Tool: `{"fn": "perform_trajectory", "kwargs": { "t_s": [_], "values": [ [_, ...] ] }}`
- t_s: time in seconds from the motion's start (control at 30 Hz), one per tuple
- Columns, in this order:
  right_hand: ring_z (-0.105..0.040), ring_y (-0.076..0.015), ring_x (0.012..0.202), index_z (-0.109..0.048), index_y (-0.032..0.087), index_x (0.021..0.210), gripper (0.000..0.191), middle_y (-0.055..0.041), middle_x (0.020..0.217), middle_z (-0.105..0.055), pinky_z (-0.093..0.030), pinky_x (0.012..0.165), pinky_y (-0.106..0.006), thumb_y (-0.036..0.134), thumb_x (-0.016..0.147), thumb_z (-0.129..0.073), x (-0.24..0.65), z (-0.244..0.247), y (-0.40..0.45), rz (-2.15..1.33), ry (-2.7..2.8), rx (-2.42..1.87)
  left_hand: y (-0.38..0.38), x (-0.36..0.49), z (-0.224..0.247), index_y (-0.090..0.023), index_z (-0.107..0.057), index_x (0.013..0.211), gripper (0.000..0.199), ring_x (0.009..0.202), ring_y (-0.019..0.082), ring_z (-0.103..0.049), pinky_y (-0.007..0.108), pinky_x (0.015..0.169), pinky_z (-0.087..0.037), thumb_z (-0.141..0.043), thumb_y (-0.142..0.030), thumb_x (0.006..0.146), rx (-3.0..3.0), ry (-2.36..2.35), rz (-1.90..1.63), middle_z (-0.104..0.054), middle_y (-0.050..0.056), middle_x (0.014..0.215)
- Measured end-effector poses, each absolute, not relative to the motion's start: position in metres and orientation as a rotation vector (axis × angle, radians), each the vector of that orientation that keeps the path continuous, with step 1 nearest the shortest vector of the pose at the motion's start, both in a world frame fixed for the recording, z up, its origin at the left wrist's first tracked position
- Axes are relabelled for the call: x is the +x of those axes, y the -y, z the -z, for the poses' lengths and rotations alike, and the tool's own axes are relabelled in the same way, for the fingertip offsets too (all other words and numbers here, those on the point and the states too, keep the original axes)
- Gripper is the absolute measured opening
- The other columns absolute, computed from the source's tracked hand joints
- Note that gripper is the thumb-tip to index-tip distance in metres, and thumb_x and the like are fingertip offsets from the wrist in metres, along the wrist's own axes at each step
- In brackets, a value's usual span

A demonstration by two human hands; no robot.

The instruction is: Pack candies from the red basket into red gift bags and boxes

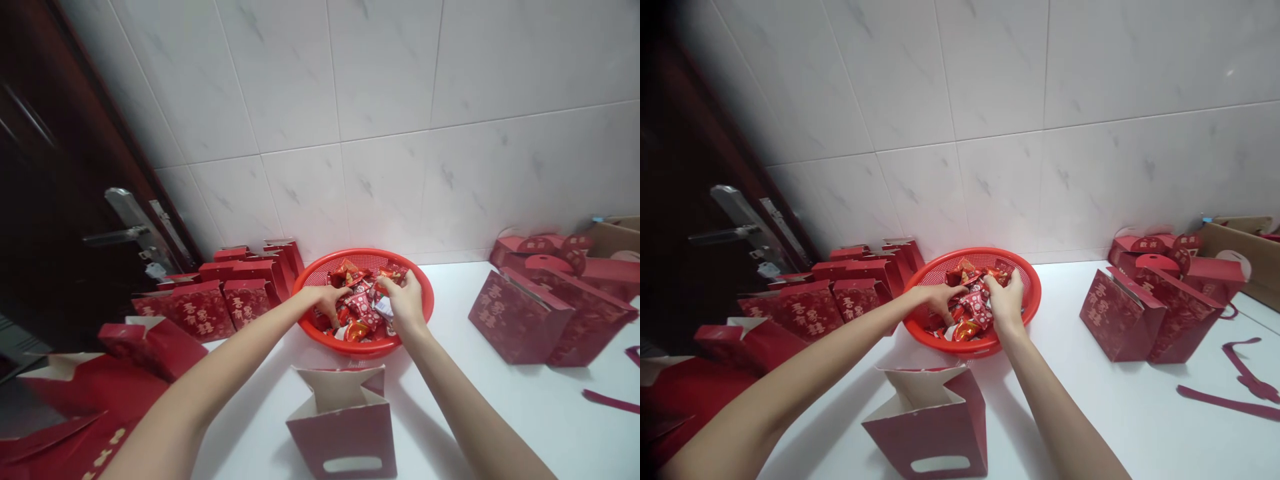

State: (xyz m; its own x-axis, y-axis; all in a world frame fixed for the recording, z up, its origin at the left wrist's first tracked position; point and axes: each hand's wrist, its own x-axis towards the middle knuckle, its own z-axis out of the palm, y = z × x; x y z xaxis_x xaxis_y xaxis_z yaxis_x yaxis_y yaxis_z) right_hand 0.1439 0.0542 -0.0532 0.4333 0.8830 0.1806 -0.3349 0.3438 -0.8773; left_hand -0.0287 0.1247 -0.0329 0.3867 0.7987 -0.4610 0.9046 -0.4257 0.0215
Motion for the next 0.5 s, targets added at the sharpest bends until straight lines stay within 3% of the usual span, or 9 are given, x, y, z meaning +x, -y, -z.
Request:
{"fn": "perform_trajectory", "kwargs": {
  "t_s": [0.17,0.33,0.5],
  "values": [
    [-0.065,-0.0208,0.074,-0.058,0.022,0.082,0.027,0.0009,0.079,-0.07,-0.053,0.069,-0.035,0.026,0.059,-0.073,0.143,0.052,-0.052,-0.908,0.746,-0.869,-0.119,-0.017,0.033,-0.024,-0.025,0.158,0.117,0.115,0.036,-0.065,0.039,0.089,-0.055,-0.082,-0.039,0.057,2.357,-1.564,0.625,-0.061,0.018,0.138],
    [-0.066,-0.0211,0.075,-0.058,0.022,0.081,0.028,0.0007,0.079,-0.07,-0.053,0.071,-0.036,0.025,0.059,-0.073,0.144,0.05,-0.053,-0.914,0.74,-0.858,-0.125,-0.025,0.032,-0.024,-0.046,0.144,0.079,0.118,0.029,-0.063,0.033,0.095,-0.051,-0.073,-0.038,0.071,2.413,-1.485,0.352,-0.062,0.011,0.137],
    [-0.066,-0.0205,0.076,-0.058,0.022,0.084,0.028,0.0007,0.08,-0.07,-0.053,0.073,-0.035,0.025,0.06,-0.073,0.143,0.055,-0.057,-0.912,0.75,-0.873,-0.14,-0.04,0.031,-0.021,-0.057,0.129,0.059,0.118,0.023,-0.062,0.028,0.094,-0.05,-0.071,-0.032,0.073,2.229,-1.416,0.005,-0.066,0.006,0.13]
  ]
}}
